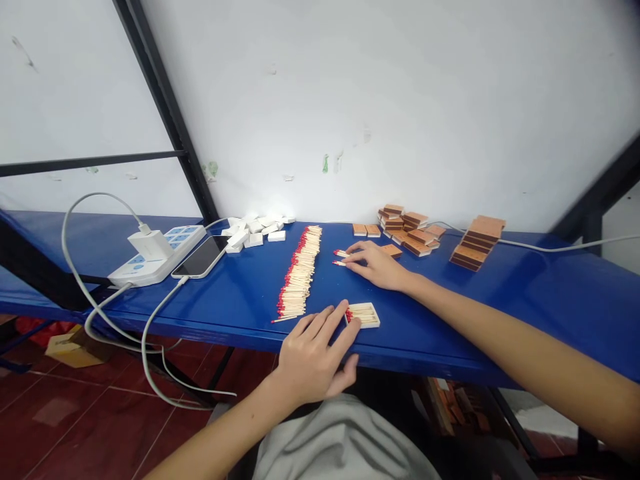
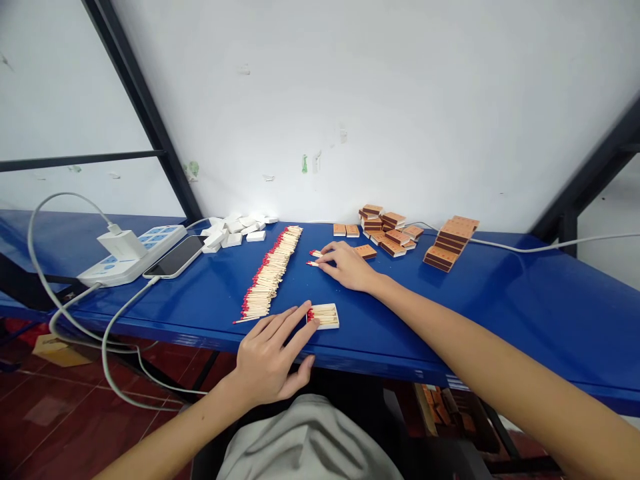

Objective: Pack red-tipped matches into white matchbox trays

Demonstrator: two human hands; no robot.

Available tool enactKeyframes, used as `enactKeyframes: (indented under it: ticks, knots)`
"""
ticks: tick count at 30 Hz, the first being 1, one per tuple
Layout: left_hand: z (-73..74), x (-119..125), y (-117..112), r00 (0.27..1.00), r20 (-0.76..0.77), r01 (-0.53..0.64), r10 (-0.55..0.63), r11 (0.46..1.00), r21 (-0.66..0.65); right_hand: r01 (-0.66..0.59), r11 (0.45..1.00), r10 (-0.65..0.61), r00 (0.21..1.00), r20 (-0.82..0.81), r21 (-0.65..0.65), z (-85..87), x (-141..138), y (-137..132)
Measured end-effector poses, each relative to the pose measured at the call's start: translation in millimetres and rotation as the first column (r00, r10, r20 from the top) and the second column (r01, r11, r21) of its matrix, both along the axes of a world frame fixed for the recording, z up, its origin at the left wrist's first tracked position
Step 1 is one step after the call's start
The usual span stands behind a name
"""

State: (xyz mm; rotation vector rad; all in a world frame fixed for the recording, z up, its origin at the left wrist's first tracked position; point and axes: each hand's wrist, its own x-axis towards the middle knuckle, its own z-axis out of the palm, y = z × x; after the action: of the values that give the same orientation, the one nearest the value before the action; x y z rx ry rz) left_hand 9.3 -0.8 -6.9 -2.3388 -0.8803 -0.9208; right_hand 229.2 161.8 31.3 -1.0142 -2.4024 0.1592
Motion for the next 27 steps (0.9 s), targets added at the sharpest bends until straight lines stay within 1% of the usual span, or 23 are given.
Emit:
enactKeyframes:
  ticks: [6, 12, 18, 24, 27]
  knots:
    - [0.4, -0.7, -0.3, 1.0, 0.004, -0.001, 0.001, 1.0, 0.0, -0.013, 1.0, 0.012, 1.0, 0.018, 0.014, 3.0, -1.8, -9.3]
    - [0.0, -0.2, 0.1, 1.0, 0.004, -0.002, 0.002, 1.0, -0.003, 0.089, 0.994, -0.092, 0.995, 0.036, 0.061, 4.2, -4.4, -12.5]
    - [-0.4, 0.3, -0.2, 1.0, 0.007, 0.002, -0.002, 1.0, 0.008, 0.201, 0.976, -0.199, 0.98, -0.028, 0.08, 12.5, -9.5, -4.2]
    - [0.5, 0.1, 0.6, 1.0, 0.013, 0.003, -0.004, 1.0, 0.023, 0.158, 0.985, -0.162, 0.984, 0.071, 0.063, 13.2, -9.5, 1.8]
    - [-0.1, 0.1, 1.0, 1.0, 0.015, 0.002, -0.002, 1.0, 0.028, 0.153, 0.987, -0.159, 0.979, 0.128, 0.055, 17.5, -12.1, 6.5]
